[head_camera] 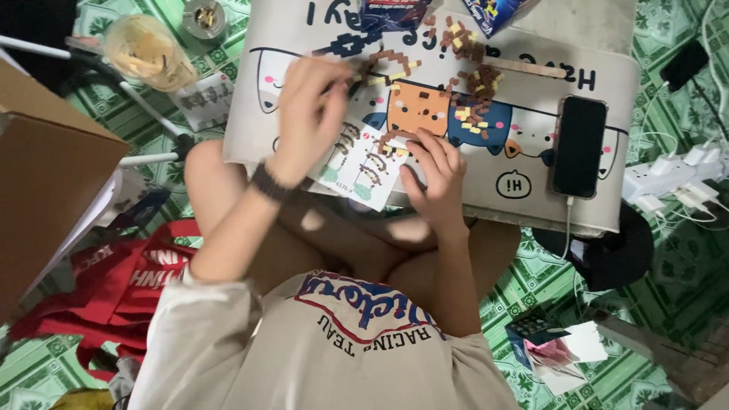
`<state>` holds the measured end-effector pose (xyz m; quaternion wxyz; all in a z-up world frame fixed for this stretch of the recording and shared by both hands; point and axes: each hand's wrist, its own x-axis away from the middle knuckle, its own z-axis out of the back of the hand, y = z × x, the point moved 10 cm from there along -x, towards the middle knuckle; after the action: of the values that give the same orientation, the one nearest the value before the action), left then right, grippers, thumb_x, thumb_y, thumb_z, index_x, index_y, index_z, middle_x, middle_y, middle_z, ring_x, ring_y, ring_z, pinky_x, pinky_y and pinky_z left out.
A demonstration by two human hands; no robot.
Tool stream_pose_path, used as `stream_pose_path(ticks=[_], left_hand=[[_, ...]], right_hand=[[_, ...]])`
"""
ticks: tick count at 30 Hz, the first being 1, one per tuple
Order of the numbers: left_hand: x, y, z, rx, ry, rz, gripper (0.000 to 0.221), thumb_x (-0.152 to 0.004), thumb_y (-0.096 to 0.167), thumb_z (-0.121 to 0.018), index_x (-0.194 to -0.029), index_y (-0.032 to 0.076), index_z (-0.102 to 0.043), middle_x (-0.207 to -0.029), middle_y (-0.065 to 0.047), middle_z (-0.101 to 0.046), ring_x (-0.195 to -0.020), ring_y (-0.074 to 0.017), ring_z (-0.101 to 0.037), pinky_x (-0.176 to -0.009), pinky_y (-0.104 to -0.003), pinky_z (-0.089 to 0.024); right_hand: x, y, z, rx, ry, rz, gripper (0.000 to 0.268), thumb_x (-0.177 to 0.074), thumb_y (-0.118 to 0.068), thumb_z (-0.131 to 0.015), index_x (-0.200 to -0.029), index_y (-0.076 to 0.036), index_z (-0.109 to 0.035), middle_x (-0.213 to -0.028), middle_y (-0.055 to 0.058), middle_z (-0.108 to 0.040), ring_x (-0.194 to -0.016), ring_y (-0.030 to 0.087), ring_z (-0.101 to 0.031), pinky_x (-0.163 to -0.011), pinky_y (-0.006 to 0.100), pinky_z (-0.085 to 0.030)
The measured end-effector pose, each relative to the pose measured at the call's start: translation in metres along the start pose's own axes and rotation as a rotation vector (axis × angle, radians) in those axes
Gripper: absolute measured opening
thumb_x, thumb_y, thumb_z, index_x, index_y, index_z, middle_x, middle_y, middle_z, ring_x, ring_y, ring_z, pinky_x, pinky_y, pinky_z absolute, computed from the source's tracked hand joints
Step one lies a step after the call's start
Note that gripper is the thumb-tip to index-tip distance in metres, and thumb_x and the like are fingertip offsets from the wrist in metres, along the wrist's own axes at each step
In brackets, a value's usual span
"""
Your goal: The person assembles a pixel-art figure by hand, attaching small plastic building blocks together, then aligning the assembled blocks on a piece of paper.
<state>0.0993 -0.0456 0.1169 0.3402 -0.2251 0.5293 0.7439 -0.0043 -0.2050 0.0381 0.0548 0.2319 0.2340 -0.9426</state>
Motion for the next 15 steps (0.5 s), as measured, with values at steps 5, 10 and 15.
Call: stream_pose_path(ticks=[5,10,15], left_hand=[[-0.018,-0.065,-0.111,-0.55,-0.568,0.089,0.015,-0.08,0.012,-0.063,-0.095,0.013,-0.066,-0.09,-0.004,-0.058,-0.085,-0.0226,-0.049,-0.079,-0.037,-0.045],[-0.006,-0.098,-0.172,-0.775,-0.601,-0.105,0.017,-0.077,0.025,-0.071,-0.09,0.014,-0.067,-0.099,-0.01,-0.061,-0.091,-0.0293,-0.051,-0.073,-0.041,-0.042],[-0.036,-0.083,-0.196,-0.403,-0.374,-0.195,0.034,-0.065,0.01,-0.054,-0.095,0.017,-0.069,-0.096,-0.009,-0.066,-0.07,-0.0358,-0.062,-0.057,-0.05,-0.047]], right_hand=[[0.001,-0.012,-0.006,0.052,-0.079,0.097,0.042,-0.09,-0.035,-0.057,-0.123,-0.009,-0.058,-0.139,0.014,-0.044,-0.126,0.032,-0.042,-0.098,0.048,-0.032],[0.004,-0.01,-0.004,0.04,-0.054,0.111,0.037,-0.092,-0.032,-0.056,-0.118,-0.006,-0.06,-0.137,0.016,-0.046,-0.124,0.034,-0.044,-0.099,0.047,-0.034],[0.008,0.0,-0.008,-0.009,-0.077,0.097,0.039,-0.092,-0.036,-0.059,-0.119,-0.008,-0.057,-0.135,0.013,-0.047,-0.128,0.034,-0.039,-0.097,0.052,-0.032]])
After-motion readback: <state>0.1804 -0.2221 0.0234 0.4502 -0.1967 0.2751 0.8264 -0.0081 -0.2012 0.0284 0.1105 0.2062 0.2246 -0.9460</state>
